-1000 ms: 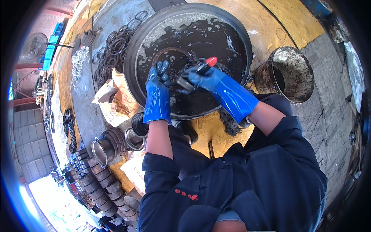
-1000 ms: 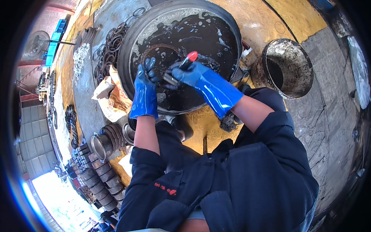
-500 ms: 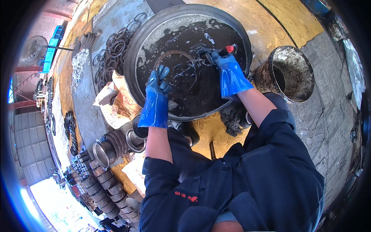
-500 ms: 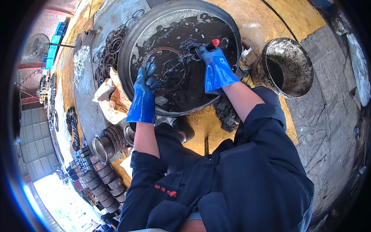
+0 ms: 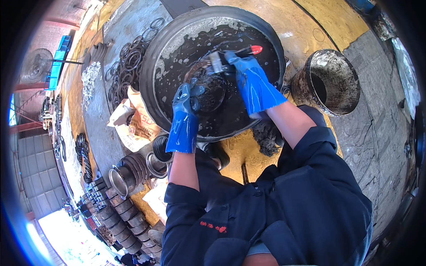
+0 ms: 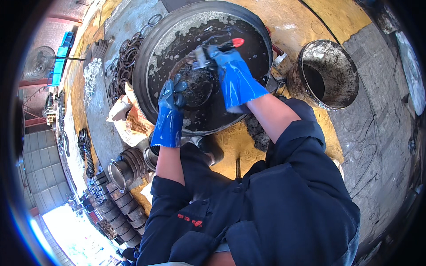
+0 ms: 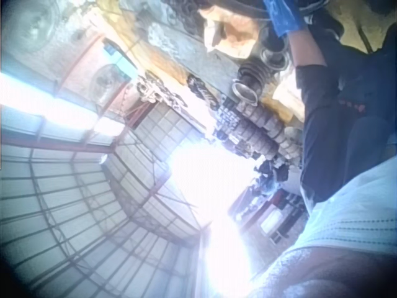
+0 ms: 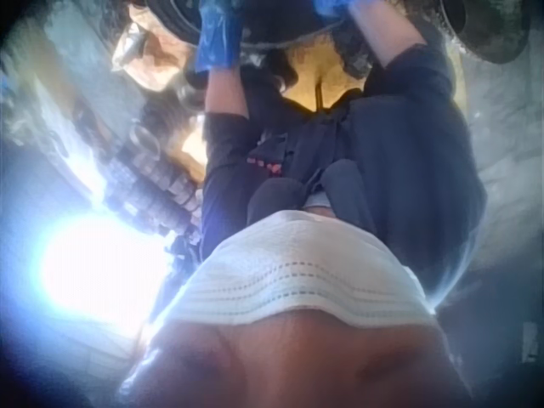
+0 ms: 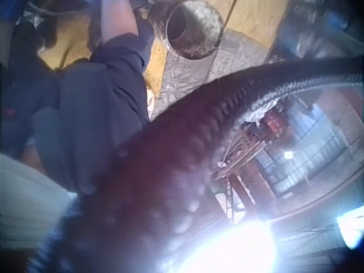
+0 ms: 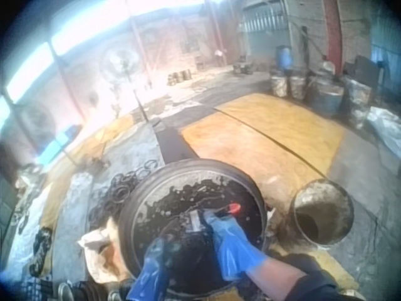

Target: The person uses a brush to apply liquid to circular metal rings and components within a large drum, rinsing or coating them one by one.

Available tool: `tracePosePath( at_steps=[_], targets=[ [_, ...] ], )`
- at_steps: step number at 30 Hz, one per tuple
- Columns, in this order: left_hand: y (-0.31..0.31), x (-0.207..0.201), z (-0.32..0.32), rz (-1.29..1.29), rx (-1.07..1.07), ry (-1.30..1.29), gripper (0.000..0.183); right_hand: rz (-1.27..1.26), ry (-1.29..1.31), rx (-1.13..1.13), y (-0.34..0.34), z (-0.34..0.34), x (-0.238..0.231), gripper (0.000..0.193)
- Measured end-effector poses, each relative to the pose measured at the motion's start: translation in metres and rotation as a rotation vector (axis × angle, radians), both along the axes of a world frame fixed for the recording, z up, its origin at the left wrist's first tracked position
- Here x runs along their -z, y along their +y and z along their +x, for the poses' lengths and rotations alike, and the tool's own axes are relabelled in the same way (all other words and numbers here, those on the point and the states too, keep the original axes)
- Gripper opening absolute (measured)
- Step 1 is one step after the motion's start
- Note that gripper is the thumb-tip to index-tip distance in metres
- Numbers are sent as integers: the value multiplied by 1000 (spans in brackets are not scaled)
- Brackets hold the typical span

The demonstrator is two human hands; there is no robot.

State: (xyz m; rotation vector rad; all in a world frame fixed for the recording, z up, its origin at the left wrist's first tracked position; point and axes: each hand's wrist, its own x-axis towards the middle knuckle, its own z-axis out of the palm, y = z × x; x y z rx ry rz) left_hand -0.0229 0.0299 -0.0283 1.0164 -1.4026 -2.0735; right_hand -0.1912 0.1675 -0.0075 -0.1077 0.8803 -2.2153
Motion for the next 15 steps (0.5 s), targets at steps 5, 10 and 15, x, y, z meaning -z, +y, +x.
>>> tracePosePath(
  at_steps=[5,10,15],
  targets=[
    [6,-23,-1,-58,-83,77,31,382,206,-259,27,-9,70,26],
    [1,-23,-5,-40,-77,88,28,781,770,-292,9,-2,37,29],
    [-7,-6,0,-62,-101,11,34,588,1833,121,-6,7,2,40]
  ],
)
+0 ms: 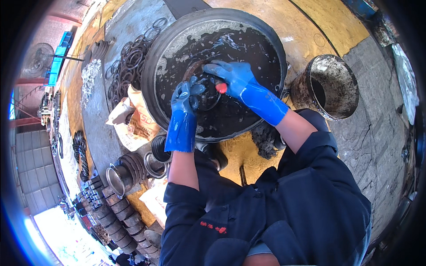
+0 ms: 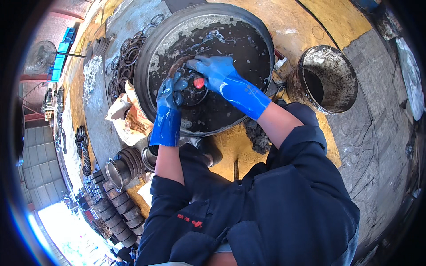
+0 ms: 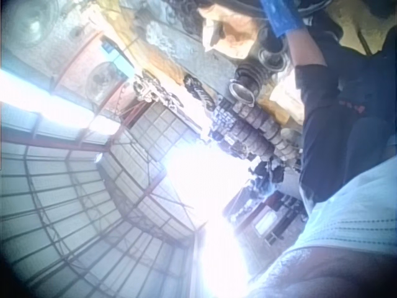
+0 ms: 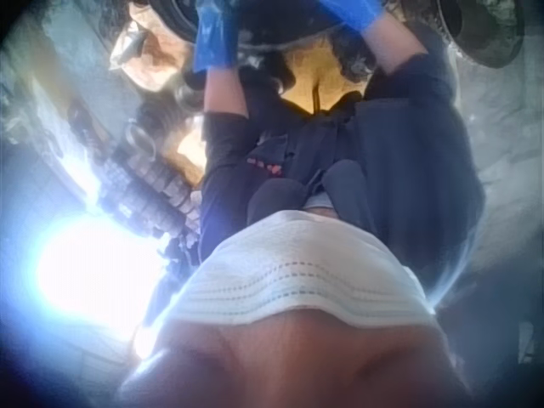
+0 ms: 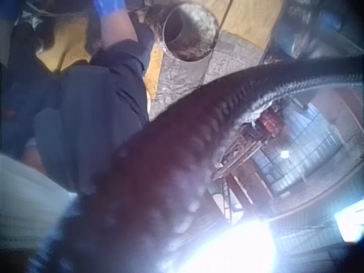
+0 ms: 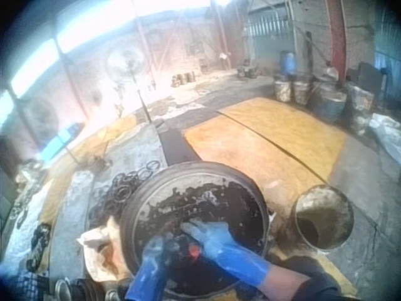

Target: The person uses a brush to apply liquid to circular metal rings and components within a large drum, rinsing or coating them one by one.

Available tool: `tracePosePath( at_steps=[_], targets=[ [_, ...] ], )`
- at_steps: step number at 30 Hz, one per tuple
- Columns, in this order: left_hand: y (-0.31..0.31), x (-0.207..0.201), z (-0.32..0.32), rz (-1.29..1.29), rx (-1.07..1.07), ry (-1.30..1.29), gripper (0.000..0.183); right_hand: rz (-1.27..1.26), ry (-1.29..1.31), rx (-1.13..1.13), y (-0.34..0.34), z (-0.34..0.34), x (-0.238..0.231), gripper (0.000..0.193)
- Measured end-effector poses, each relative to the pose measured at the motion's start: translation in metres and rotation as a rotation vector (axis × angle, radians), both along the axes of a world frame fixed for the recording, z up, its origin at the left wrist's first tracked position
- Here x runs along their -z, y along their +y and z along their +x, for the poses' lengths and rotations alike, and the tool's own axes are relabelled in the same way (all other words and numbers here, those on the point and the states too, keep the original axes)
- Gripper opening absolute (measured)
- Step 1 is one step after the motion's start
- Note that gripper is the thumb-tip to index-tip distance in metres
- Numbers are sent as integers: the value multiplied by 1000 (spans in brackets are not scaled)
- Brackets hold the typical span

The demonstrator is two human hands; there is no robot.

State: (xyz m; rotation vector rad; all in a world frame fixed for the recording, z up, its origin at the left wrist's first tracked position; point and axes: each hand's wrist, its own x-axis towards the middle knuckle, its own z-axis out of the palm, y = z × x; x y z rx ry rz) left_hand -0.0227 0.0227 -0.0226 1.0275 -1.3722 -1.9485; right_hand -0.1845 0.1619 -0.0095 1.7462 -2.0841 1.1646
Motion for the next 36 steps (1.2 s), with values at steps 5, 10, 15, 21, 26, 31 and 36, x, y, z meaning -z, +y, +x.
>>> tracePosePath(
  at_steps=[5,10,15,21,26,31,36],
  targets=[
    [15,-16,-11,-52,105,-48,29,253,-251,250,0,5,21,38],
    [21,-18,-11,-106,183,-55,30,569,-1043,171,-10,-7,56,31],
    [22,-22,-13,-120,175,-90,30,378,-1484,-52,6,9,54,33],
    [12,-17,-10,-168,-23,-13,31,246,-1338,-68,18,-8,36,33],
    [-25,-5,15,212,28,379,37,407,-1096,188,21,-27,31,54],
    [-29,22,8,560,414,891,38,288,-1417,-63,17,-40,56,50],
    [-8,-13,-9,247,-23,9,34,342,-1350,-125,22,-36,30,36]
  ],
)
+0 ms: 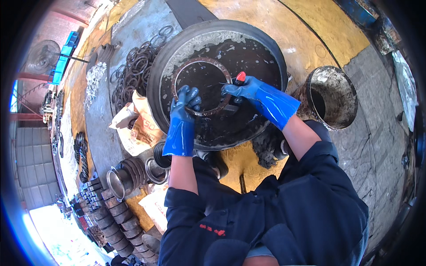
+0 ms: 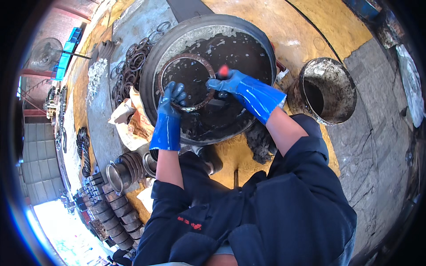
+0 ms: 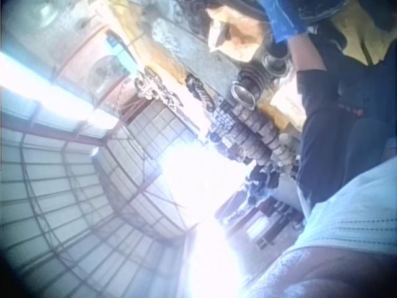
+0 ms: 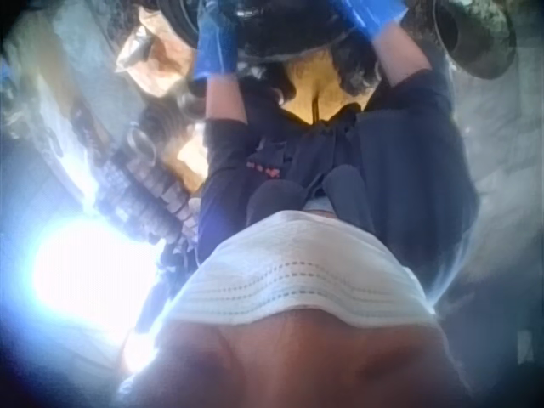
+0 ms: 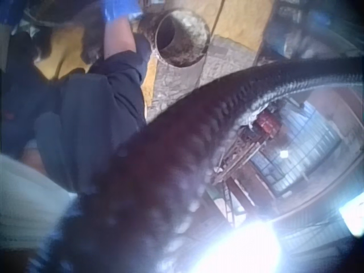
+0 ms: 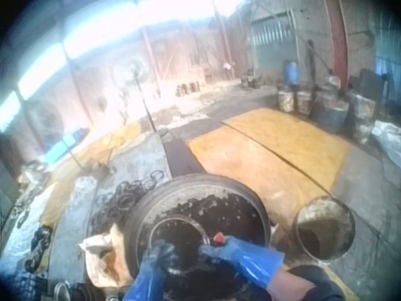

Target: The person uses a brush to apply liquid to circular metal rings and components within a large drum, rinsing or coating them one by one.

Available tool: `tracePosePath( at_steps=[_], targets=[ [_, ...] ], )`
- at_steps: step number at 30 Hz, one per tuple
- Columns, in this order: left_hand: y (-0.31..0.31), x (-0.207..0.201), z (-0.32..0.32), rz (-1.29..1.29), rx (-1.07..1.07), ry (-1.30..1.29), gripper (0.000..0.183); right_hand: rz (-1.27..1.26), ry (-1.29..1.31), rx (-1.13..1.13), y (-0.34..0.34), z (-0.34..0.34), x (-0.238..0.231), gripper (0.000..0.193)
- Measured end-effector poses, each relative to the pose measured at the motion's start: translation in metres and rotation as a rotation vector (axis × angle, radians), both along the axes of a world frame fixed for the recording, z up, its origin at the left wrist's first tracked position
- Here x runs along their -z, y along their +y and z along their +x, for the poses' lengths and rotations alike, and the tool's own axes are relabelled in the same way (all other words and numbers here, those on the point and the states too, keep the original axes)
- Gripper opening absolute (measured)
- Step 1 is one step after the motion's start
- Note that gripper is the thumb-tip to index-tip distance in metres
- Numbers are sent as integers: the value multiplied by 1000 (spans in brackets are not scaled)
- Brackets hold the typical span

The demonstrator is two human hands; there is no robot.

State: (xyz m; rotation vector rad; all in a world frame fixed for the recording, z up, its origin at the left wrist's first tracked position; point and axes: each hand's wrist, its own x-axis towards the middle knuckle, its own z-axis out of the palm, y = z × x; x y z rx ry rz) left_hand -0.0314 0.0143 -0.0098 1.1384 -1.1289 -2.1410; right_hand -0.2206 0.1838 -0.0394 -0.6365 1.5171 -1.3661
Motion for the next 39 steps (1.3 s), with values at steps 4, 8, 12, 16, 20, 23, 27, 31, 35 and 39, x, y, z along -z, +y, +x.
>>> tracePosePath(
  at_steps=[4,8,12,16,20,23,27,31,35,39],
  targets=[
    [-2,1,6,-1159,57,-417,59,119,556,-91,2,-1,-24,28],
    [29,-32,-8,-1801,295,-493,66,104,1347,-175,6,17,-45,24],
    [34,-25,-3,-1637,689,-631,51,217,1361,-382,-11,29,-38,23],
    [42,-25,-10,-1206,505,-312,30,-44,1190,158,2,8,9,29],
    [18,-29,13,-545,149,-226,25,558,775,59,0,1,-51,30],
    [15,-24,13,-361,-2,-176,22,-20,435,126,2,4,-37,23],
    [14,-21,11,-394,15,-142,22,-425,810,65,-11,27,-53,22],
    [13,-17,7,-434,62,-119,25,-411,953,190,-17,26,-37,22],
    [18,-24,7,-422,19,-66,24,21,457,89,-19,32,-22,19],
    [13,-19,13,-424,-15,0,26,-97,-85,152,-19,54,-10,18]
  ],
)
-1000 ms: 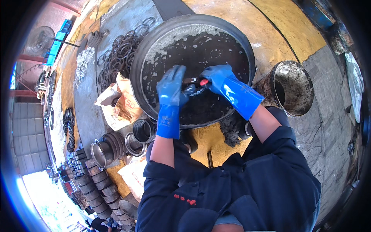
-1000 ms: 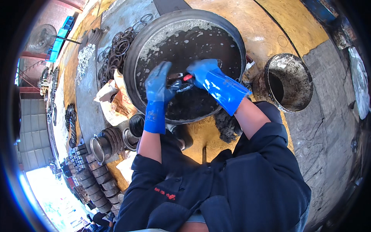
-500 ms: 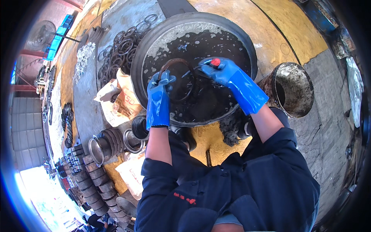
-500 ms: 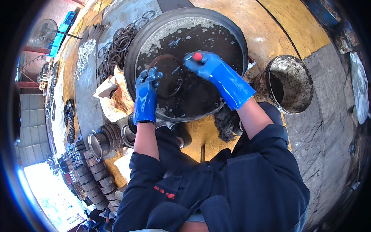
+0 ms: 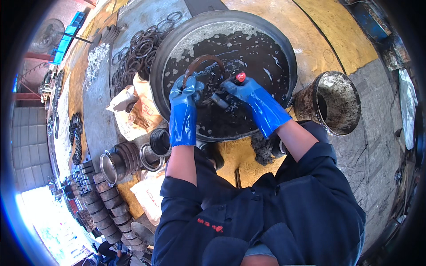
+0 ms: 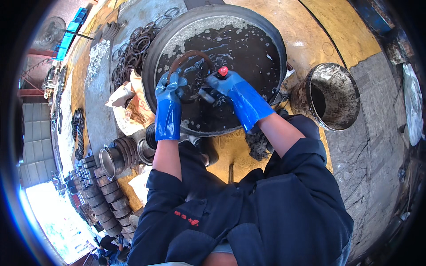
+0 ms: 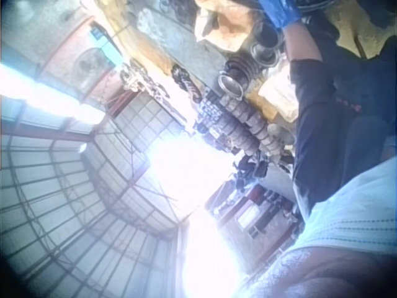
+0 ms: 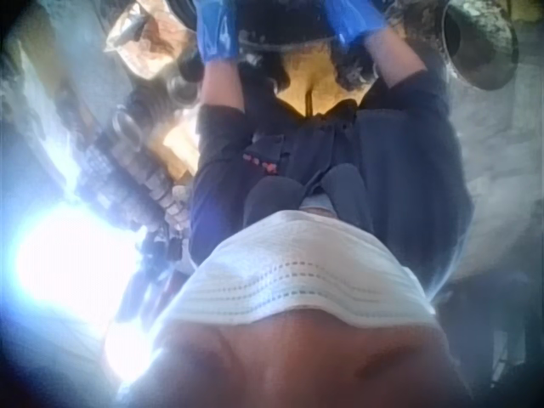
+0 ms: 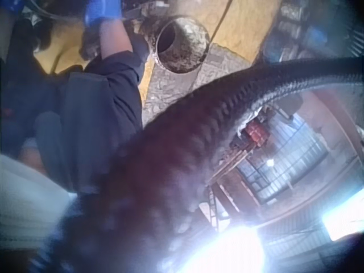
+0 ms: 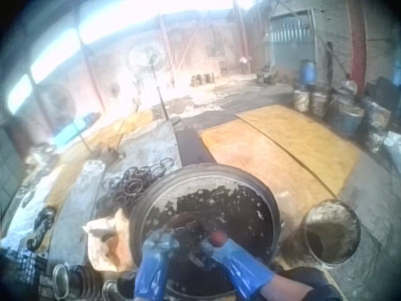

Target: The person uses a brush to apply liquid to circular metal rings and components within a large drum, rinsing or coating them one by one.

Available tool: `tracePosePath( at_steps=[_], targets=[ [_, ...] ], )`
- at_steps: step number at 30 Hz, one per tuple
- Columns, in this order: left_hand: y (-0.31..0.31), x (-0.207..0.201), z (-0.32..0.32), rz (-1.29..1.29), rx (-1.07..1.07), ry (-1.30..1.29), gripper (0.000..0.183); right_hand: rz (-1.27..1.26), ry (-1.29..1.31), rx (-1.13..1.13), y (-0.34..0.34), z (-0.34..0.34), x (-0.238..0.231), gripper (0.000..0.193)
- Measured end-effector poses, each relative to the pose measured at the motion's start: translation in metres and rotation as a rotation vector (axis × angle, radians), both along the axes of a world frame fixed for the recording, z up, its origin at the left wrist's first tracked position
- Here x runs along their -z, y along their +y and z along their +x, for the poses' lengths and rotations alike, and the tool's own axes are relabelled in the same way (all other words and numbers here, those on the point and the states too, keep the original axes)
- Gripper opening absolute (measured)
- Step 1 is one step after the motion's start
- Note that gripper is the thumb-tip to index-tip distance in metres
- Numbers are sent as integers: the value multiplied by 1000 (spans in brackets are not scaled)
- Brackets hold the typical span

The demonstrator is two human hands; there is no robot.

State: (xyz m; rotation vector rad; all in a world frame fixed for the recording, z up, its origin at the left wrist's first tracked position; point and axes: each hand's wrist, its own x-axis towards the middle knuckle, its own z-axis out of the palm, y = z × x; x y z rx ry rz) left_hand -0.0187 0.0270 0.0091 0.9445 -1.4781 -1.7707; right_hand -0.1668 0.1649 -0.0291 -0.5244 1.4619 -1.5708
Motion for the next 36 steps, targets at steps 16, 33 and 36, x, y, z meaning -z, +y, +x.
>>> tracePosePath(
  at_steps=[16,33,36],
  targets=[
    [13,-1,-6,0,100,-78,23,369,876,-187,-6,11,-4,30],
    [2,14,-8,100,12,58,35,-88,-394,170,23,-38,-7,31],
    [-6,25,-10,55,74,114,35,-106,-658,247,10,-10,-27,27]
  ],
)
